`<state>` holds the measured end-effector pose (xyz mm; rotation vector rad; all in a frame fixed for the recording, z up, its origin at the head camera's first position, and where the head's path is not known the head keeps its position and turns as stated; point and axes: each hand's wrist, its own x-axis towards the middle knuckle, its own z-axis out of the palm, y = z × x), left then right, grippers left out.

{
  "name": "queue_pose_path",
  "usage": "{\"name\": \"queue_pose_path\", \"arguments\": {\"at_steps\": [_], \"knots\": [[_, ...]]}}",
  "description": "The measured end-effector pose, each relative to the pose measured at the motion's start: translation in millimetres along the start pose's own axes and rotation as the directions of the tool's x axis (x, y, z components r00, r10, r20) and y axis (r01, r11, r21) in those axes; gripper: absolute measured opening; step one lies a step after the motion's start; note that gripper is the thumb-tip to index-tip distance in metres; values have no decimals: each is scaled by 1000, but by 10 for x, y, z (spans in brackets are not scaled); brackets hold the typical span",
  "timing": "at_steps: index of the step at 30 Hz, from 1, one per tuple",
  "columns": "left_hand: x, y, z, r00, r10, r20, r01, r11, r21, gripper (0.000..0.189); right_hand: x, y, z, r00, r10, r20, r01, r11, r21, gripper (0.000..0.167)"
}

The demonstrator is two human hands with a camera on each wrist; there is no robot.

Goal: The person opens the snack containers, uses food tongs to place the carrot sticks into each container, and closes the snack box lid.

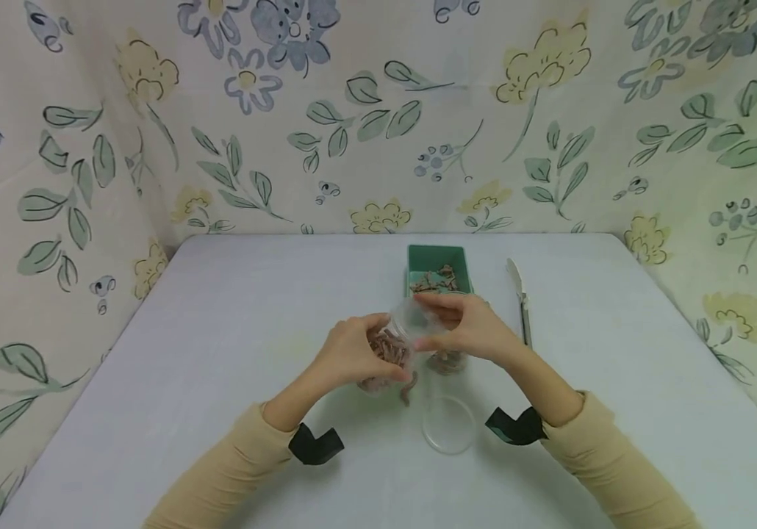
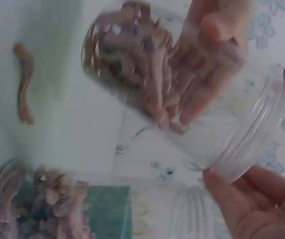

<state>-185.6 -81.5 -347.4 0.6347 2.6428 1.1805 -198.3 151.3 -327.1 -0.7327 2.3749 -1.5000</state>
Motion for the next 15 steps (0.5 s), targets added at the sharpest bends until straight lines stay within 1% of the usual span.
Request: {"name": "queue_pose_path", "arguments": {"at_steps": [1,2,3,4,5,6,7,8,9,10,11,12,13,14,15], "knots": [[-4,8,-2,1000,1,-17,-1,1000,-18,88,-6,-15,-2,1000,8,-14,-8,1000,-6,76],[-6,9,-7,1000,11,-17,-12,999,-47,84,-15,-36,-17,1000,4,-15,-4,1000,-2,79],[-9,4,-19,1000,30,0,-29,996,-88,81,-22,-46,-45,1000,-14,-9,14,1000,7,81],[-14,-1,-37,998,60,30,-55,988,-147,77,-29,-55,-79,999,-41,4,41,999,27,85],[-20,-3,-58,994,82,76,-63,973,-220,73,-34,-61,-120,997,-76,27,74,995,71,88],[-28,-6,-79,986,101,130,-58,953,-298,70,-35,-63,-160,990,-122,63,113,984,139,91],[-36,-7,-101,974,125,189,-47,927,-371,68,-30,-59,-195,978,-182,104,158,966,207,93],[-38,-13,-116,958,149,246,-30,901,-432,67,-17,-49,-223,956,-250,152,200,938,282,93],[-41,-16,-128,939,175,295,-9,873,-488,70,0,-33,-239,927,-319,198,238,907,347,91],[-42,-17,-132,921,200,335,8,849,-529,73,20,-25,-241,892,-379,245,259,875,410,88],[-41,-17,-132,906,213,366,30,830,-557,77,42,-16,-234,854,-434,288,272,843,464,84],[-39,-21,-129,893,230,386,41,815,-578,83,63,-8,-220,817,-479,320,287,820,495,80],[-34,-25,-122,884,252,394,38,801,-597,87,81,-3,-200,792,-509,338,303,807,507,75],[-32,-27,-114,881,263,394,37,791,-611,89,91,-1,-180,778,-525,345,313,800,511,71],[-32,-26,-106,884,266,385,32,787,-616,87,95,3,-161,775,-534,339,333,799,500,69]]}}
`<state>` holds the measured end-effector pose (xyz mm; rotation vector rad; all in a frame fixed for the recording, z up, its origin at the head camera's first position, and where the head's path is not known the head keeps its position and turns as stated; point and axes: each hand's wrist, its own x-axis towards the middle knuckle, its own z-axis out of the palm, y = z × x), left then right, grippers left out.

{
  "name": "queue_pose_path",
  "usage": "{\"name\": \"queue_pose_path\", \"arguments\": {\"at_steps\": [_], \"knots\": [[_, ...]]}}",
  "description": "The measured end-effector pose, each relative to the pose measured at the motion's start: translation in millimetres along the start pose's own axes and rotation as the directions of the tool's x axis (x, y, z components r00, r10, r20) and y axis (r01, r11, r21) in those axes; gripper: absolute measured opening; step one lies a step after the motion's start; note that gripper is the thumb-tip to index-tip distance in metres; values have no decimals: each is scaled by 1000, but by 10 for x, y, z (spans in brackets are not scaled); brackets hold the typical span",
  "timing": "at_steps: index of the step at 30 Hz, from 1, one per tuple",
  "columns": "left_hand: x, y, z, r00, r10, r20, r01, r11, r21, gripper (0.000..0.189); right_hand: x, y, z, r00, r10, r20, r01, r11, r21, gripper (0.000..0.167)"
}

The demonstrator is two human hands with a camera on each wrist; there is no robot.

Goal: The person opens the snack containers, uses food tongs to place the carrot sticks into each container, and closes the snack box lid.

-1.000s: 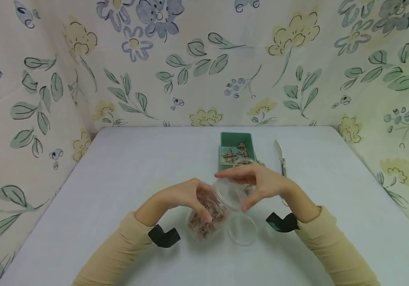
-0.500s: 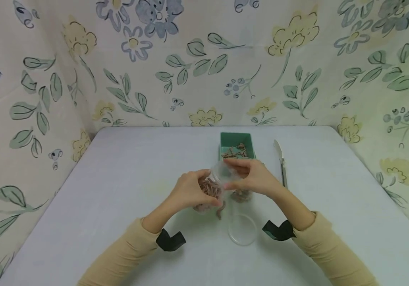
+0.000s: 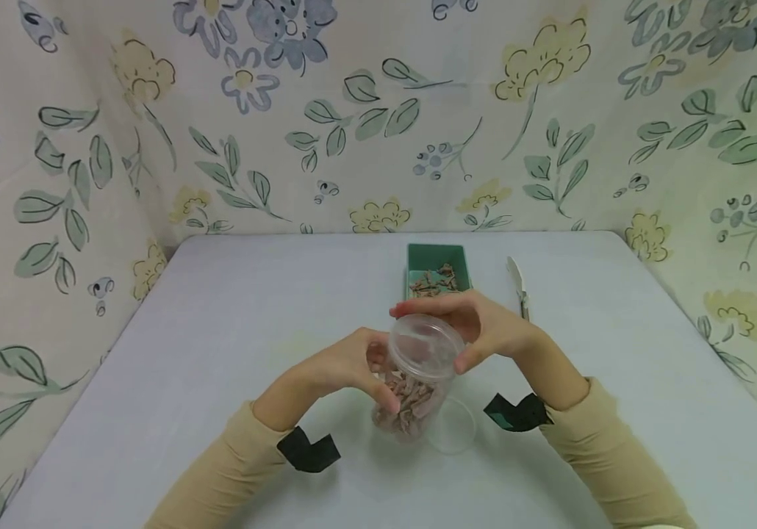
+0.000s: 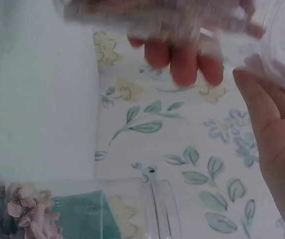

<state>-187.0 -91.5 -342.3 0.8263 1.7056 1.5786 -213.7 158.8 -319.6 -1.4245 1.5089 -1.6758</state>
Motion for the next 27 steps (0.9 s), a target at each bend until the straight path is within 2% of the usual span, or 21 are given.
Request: {"name": "queue_pose_path", "arguments": {"at_steps": [2,4,6,8,9,11,13,14,15,16,17,19,21,22,23,24,26,27], "knots": [[-4,-1,18,999,8,-51,-8,1000,10,77,3,16,31,999,-8,-46,5,998,-56,68],[-13,10,45,990,3,-139,2,999,33,69,-1,11,72,989,21,-144,-38,993,-112,69],[-11,19,84,968,-12,-252,27,998,58,67,9,-4,121,959,72,-274,-122,977,-172,72],[6,15,123,932,-9,-361,39,996,76,65,39,-26,183,898,137,-419,-237,952,-195,74],[24,9,143,911,-3,-412,38,996,79,65,63,-33,214,857,162,-489,-294,933,-206,75],[68,-6,184,861,11,-508,37,996,84,62,128,-39,285,760,192,-620,-406,886,-225,76],[102,-19,205,821,19,-571,30,997,76,59,188,-44,344,685,195,-702,-480,846,-233,79],[109,-19,207,808,17,-589,31,997,70,58,208,-46,357,663,194,-723,-498,836,-232,81],[111,-17,203,804,6,-595,35,998,57,59,219,-50,360,660,192,-727,-495,839,-227,83],[107,-11,194,808,-6,-589,41,998,45,59,218,-60,352,672,190,-716,-476,851,-222,85],[98,-10,173,822,-15,-569,41,999,33,60,206,-67,328,702,183,-688,-442,870,-219,87],[61,3,125,868,-32,-496,40,999,5,65,156,-72,245,793,173,-585,-341,921,-190,90],[26,9,82,914,-50,-403,42,999,-27,71,106,-58,158,893,141,-427,-213,969,-125,84],[10,7,66,932,-56,-358,43,998,-45,77,89,-43,123,929,125,-348,-167,982,-93,79],[-3,4,54,946,-62,-319,45,997,-62,83,76,-23,96,954,113,-279,-136,989,-65,76],[-13,-1,48,955,-68,-290,47,996,-76,91,69,-8,81,969,102,-225,-113,993,-36,72],[-20,-14,48,960,-74,-270,50,994,-96,95,70,20,77,976,102,-192,-105,994,-5,70],[-17,-17,54,957,-72,-283,47,994,-94,95,76,29,87,970,115,-216,-119,993,-7,72]]}}
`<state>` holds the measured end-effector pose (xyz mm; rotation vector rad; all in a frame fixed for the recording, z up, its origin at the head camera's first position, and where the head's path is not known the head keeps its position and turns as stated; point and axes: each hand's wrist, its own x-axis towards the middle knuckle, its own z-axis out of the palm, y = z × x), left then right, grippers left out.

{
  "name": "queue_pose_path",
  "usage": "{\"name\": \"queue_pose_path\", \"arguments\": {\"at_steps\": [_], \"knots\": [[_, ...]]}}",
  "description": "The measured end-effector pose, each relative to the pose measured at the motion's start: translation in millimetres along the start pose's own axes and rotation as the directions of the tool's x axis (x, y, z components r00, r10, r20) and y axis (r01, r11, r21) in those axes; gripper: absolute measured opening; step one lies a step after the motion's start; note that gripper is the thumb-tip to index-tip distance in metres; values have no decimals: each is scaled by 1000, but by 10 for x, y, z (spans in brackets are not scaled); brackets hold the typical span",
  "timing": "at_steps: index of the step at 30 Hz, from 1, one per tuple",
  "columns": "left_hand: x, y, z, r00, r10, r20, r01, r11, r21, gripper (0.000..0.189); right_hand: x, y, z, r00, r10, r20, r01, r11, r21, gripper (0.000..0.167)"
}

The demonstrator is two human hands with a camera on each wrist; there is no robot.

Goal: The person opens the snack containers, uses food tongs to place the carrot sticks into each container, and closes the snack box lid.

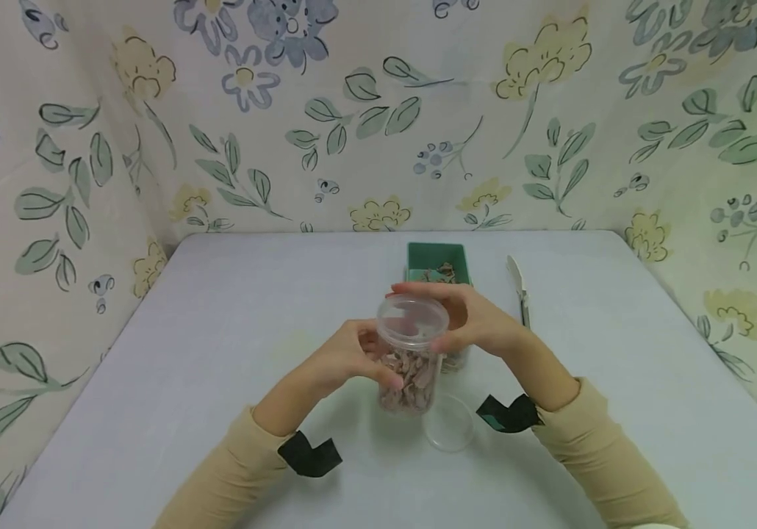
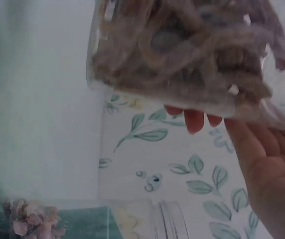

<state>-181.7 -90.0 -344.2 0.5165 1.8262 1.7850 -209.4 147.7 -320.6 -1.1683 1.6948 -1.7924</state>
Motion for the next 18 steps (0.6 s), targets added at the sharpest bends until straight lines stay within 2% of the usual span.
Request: {"name": "queue_pose_path", "arguments": {"at_steps": [3,7,12,14,16,18], "knots": [[2,-16,26,994,44,-99,-41,999,28,78,30,10,74,985,64,-159,-73,996,-52,79],[9,-31,56,969,98,-225,-80,993,88,66,83,26,167,944,128,-303,-154,986,-64,87],[18,-86,41,956,129,-264,-100,988,120,64,138,57,233,914,138,-383,-189,977,-97,82],[39,-122,9,947,165,-276,-124,979,163,65,170,57,263,900,142,-412,-214,968,-134,79],[69,-163,-37,934,212,-287,-147,961,234,66,215,64,301,883,150,-445,-257,948,-189,78],[105,-213,-89,922,248,-297,-154,940,306,70,273,88,346,864,149,-481,-312,909,-278,80]]}}
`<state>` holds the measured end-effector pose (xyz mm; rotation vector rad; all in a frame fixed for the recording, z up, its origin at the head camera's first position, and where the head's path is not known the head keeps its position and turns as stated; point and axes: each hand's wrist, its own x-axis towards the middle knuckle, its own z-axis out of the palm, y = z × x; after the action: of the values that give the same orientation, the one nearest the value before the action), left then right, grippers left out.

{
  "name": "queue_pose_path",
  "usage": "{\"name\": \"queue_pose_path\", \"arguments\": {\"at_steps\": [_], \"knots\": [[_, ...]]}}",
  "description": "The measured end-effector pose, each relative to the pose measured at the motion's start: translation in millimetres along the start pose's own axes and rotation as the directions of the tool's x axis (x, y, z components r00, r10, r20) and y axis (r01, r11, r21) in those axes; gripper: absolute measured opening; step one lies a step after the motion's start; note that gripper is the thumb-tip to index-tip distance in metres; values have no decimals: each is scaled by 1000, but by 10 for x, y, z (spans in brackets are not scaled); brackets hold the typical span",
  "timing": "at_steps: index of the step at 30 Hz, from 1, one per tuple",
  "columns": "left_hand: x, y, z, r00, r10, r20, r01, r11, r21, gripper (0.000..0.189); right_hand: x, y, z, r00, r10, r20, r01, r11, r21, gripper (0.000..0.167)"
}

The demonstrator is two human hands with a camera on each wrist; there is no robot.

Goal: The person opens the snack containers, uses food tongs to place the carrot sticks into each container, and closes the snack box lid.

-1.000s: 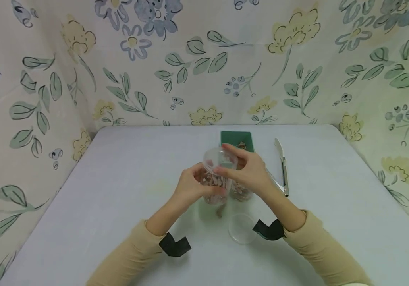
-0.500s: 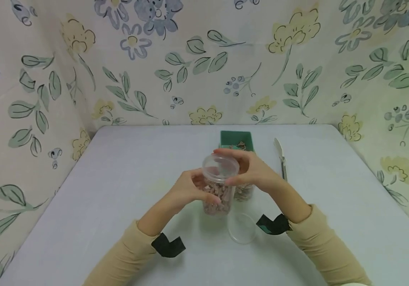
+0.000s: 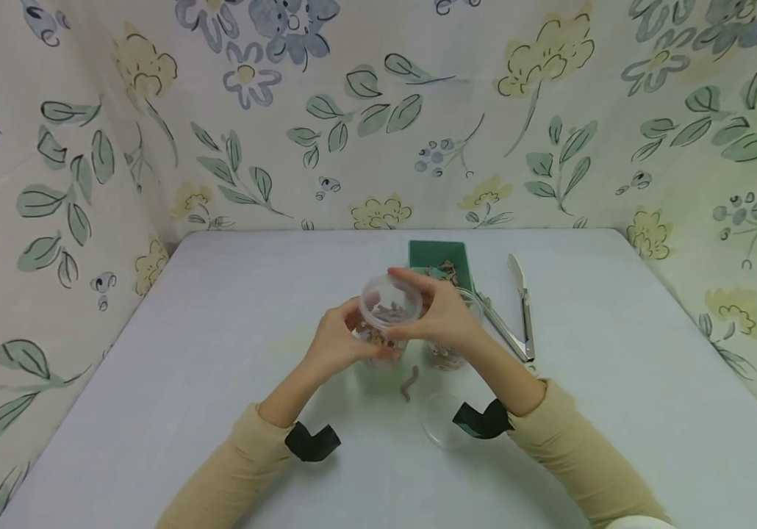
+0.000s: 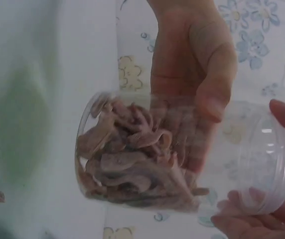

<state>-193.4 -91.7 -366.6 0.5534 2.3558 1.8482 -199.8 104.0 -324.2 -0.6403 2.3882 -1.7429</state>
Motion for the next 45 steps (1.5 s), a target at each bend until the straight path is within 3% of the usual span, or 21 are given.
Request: {"name": "queue_pose_path", "arguments": {"at_steps": [4,8,13,16,20,25,29,33,35,37,39,42,44,45], "knots": [[62,-140,-43,999,42,-17,-38,987,156,78,90,23,163,1000,-13,-28,6,972,-234,85],[89,-242,-84,999,-3,-39,12,975,222,80,184,66,277,1000,-14,-15,8,942,-334,87],[106,-316,-115,995,-83,-54,93,973,212,75,258,113,304,999,47,18,-39,947,-318,88],[118,-355,-116,991,-124,-40,130,969,209,71,271,159,287,996,77,50,-59,953,-299,89],[147,-409,-110,980,-200,1,198,971,133,70,266,240,253,994,100,51,-83,960,-266,90],[169,-447,-127,971,-237,22,234,967,100,70,261,309,237,993,104,49,-88,963,-254,91],[159,-454,-131,973,-230,14,228,969,94,72,165,272,222,996,78,47,-57,936,-348,95],[146,-446,-118,971,-239,-2,238,966,103,76,-106,113,167,997,-37,62,62,873,-484,85],[145,-445,-123,968,-250,-8,249,962,108,78,-239,45,122,987,-110,118,155,855,-495,75],[149,-447,-132,966,-257,-12,257,961,107,79,-338,17,63,967,-144,210,228,856,-464,67],[155,-452,-138,967,-255,-10,255,961,106,80,-399,54,-11,944,-111,309,237,882,-407,62],[167,-455,-129,964,-264,-12,264,959,104,81,-488,180,-105,908,24,418,156,907,-390,58],[175,-456,-119,964,-266,-9,266,958,104,82,-555,281,-123,901,125,416,69,904,-422,56],[180,-456,-112,964,-265,-3,264,959,103,82,-595,323,-116,903,179,389,21,888,-459,56]]}}
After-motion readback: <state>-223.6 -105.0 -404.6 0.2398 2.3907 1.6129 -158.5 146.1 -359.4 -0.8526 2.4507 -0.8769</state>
